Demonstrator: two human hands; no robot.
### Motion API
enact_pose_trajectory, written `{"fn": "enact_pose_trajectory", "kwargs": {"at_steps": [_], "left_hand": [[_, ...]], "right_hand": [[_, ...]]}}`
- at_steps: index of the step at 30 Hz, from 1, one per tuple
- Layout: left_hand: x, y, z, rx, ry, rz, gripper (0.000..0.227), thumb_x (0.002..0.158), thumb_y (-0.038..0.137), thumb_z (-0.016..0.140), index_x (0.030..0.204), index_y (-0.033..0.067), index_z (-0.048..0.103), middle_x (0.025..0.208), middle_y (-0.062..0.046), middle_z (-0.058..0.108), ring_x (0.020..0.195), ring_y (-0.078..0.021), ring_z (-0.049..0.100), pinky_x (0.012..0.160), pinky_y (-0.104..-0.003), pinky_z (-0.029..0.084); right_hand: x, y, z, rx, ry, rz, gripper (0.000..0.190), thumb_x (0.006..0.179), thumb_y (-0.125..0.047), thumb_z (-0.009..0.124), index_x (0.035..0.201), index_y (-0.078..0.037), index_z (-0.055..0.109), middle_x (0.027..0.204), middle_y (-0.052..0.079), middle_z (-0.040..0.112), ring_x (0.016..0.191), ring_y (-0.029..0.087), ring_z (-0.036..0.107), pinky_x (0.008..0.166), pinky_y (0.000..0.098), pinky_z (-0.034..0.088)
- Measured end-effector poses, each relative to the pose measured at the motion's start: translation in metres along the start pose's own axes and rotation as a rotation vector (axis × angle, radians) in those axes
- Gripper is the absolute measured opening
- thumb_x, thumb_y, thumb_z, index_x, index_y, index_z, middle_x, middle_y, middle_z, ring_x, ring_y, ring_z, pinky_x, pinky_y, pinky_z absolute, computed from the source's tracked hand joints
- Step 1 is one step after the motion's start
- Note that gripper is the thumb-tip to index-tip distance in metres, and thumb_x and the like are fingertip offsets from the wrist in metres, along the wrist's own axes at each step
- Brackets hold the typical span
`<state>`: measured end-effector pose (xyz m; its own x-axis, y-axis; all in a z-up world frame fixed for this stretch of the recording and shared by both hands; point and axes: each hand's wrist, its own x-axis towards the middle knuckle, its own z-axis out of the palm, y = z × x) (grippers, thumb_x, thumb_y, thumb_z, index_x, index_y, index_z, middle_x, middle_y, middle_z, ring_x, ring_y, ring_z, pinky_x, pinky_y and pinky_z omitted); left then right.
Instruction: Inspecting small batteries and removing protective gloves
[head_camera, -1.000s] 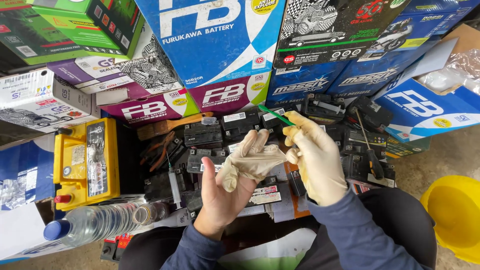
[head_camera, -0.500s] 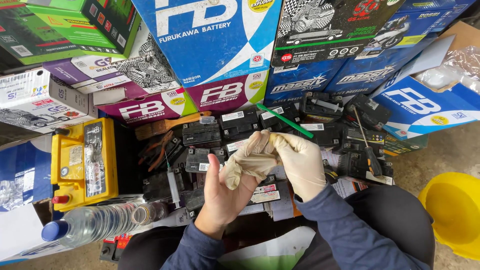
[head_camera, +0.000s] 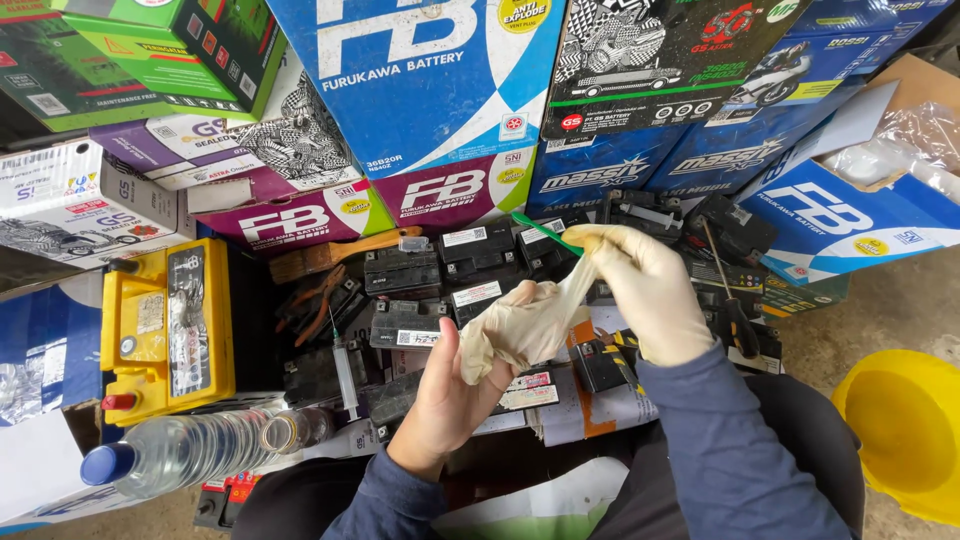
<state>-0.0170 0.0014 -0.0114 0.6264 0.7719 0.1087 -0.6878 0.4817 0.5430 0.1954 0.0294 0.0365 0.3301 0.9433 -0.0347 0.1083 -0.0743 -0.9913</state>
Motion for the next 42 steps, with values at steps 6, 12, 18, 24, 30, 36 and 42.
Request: {"fn": "enact_pose_trajectory", "kwargs": {"at_steps": [6, 12, 18, 24, 30, 36, 42], "left_hand": [[-0.005, 0.003, -0.005, 0.257, 0.102, -0.052, 0.082, 0.102, 0.061, 0.03, 0.157, 0.0007, 0.039, 0.161, -0.012, 0.044, 0.15, -0.0227, 0.039, 0.123, -0.032, 0.026], [0.0, 0.003, -0.005, 0.174, -0.005, 0.035, 0.081, 0.107, 0.057, 0.025, 0.156, -0.0066, 0.033, 0.161, -0.021, 0.04, 0.152, -0.0293, 0.037, 0.129, -0.042, 0.026], [0.006, 0.014, 0.005, 0.132, -0.009, -0.015, 0.08, 0.106, 0.056, 0.028, 0.158, -0.006, 0.029, 0.162, -0.022, 0.037, 0.152, -0.0294, 0.036, 0.127, -0.043, 0.028], [0.001, -0.012, -0.066, 0.384, 0.165, 0.03, 0.088, 0.104, 0.061, 0.023, 0.139, -0.0152, 0.049, 0.131, -0.037, 0.063, 0.119, -0.0425, 0.067, 0.108, -0.057, 0.048], [0.009, 0.007, -0.022, 0.303, 0.208, -0.088, 0.093, 0.103, 0.067, 0.021, 0.144, -0.0123, 0.049, 0.141, -0.037, 0.056, 0.129, -0.0448, 0.06, 0.111, -0.056, 0.046], [0.014, 0.024, -0.016, 0.236, 0.481, -0.108, 0.073, 0.103, 0.055, 0.038, 0.138, -0.0049, 0.059, 0.132, -0.026, 0.068, 0.12, -0.036, 0.068, 0.106, -0.049, 0.053], [0.024, 0.0, -0.015, 0.545, 0.503, -0.055, 0.05, 0.1, 0.022, 0.06, 0.142, -0.0064, 0.056, 0.135, -0.032, 0.064, 0.125, -0.0418, 0.065, 0.107, -0.05, 0.052]], "right_hand": [[-0.018, -0.025, -0.003, -0.376, -0.431, -0.335, 0.035, 0.097, -0.018, 0.06, 0.13, -0.01, 0.069, 0.134, 0.007, 0.07, 0.123, 0.018, 0.065, 0.102, 0.0326, 0.052], [-0.012, 0.007, -0.003, -0.263, -0.382, -0.139, 0.02, 0.093, -0.016, 0.07, 0.106, -0.01, 0.084, 0.104, 0.002, 0.084, 0.092, 0.007, 0.074, 0.084, 0.0198, 0.06], [-0.003, 0.025, 0.003, -0.194, -0.273, -0.094, 0.025, 0.097, -0.005, 0.057, 0.105, -0.004, 0.08, 0.096, 0.006, 0.083, 0.086, 0.012, 0.075, 0.082, 0.0246, 0.061], [0.017, 0.033, -0.011, -0.269, 0.166, -0.074, 0.015, 0.103, -0.019, 0.065, 0.11, -0.016, 0.079, 0.093, 0.002, 0.078, 0.093, 0.014, 0.072, 0.094, 0.0307, 0.054], [0.017, 0.039, -0.013, -0.45, 0.276, -0.38, 0.013, 0.102, -0.013, 0.069, 0.11, -0.009, 0.078, 0.095, 0.014, 0.074, 0.097, 0.034, 0.072, 0.089, 0.0387, 0.056], [0.035, 0.047, -0.022, -0.482, 0.345, -0.339, 0.017, 0.109, -0.018, 0.06, 0.113, -0.008, 0.074, 0.096, 0.018, 0.072, 0.096, 0.037, 0.07, 0.087, 0.0461, 0.056], [0.03, 0.031, -0.003, -0.303, 0.01, -0.286, 0.019, 0.103, -0.017, 0.062, 0.111, -0.004, 0.073, 0.094, 0.017, 0.074, 0.093, 0.032, 0.075, 0.081, 0.041, 0.061]]}}
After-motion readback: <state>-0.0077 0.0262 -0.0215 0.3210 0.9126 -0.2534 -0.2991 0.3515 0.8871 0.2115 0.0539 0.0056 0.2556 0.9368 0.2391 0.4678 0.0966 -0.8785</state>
